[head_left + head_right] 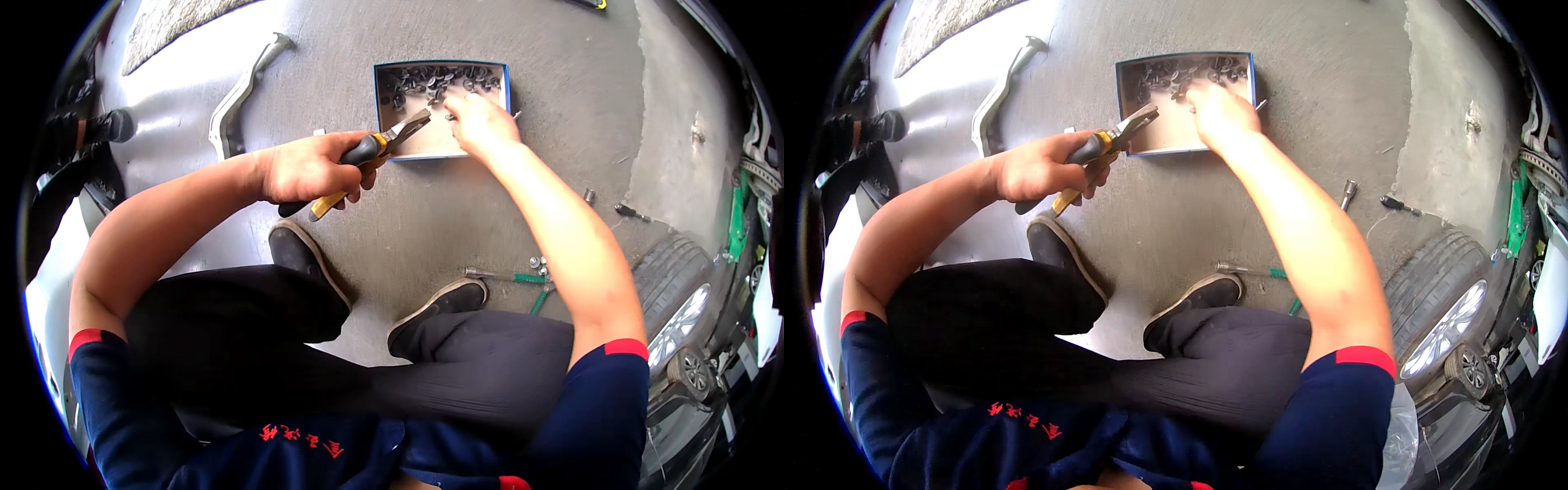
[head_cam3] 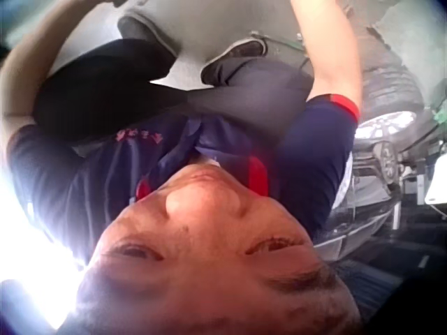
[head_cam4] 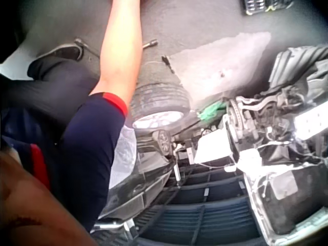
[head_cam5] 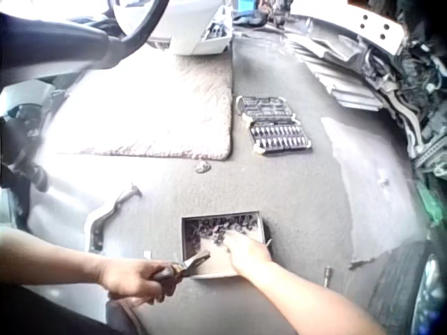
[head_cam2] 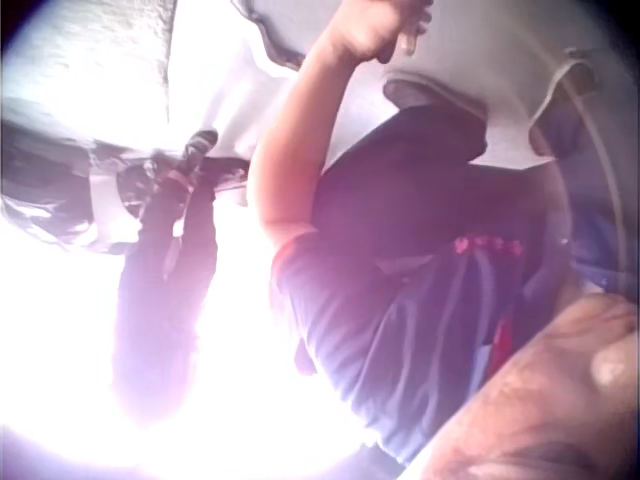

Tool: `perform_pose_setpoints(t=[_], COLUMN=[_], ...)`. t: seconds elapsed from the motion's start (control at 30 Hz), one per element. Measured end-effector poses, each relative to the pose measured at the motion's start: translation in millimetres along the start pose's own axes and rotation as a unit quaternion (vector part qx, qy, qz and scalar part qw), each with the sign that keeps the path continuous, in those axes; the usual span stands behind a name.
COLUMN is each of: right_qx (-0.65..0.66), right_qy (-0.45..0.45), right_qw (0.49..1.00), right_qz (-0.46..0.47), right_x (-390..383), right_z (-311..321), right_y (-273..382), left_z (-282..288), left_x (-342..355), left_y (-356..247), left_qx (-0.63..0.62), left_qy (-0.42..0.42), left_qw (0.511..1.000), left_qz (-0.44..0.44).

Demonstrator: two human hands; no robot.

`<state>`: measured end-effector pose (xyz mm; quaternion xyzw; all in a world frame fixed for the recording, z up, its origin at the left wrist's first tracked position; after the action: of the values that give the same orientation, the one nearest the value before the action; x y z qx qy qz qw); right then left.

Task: The person grips bolts with pliers and works on them using a hand tap tool before setting the tools aside.

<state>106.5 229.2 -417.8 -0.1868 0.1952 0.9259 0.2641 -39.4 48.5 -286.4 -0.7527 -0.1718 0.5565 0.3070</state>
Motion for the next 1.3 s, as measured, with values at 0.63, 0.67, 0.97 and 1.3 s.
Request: perform_pose_setpoints(t=[0.63,0.67,0.97,1.3], right_qx=[0.199,0.191,0.122,0.194], right_qy=[-0.074,-0.080,-0.129,-0.098], right_qw=[0.953,0.953,0.959,0.929], right_qz=[-0.218,-0.223,-0.222,-0.300], right_x=[16,18,24,31], right_z=[38,41,22,26], right_y=[-32,-22,-38,-26], left_z=[19,20,27,26], left_x=[17,15,8,13], left_y=[40,43,51,47], left_qx=[-0.028,-0.031,-0.076,-0.093], left_qy=[0.039,0.037,0.040,0.055], left_qw=[0.999,0.999,0.996,0.994], left_qz=[0.018,0.020,-0.001,-0.001])
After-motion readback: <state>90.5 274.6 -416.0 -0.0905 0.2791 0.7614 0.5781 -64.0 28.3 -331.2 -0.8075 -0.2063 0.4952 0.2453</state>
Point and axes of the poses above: each hand's wrist, its own x-axis towards the middle knuckle, its own z-axis out of the back of the hand, y = z × x, the point moved 6 cm from there along x, towards the middle knuckle, and after that the axes turned 3 degrees about -x, right-handed, at the moved point
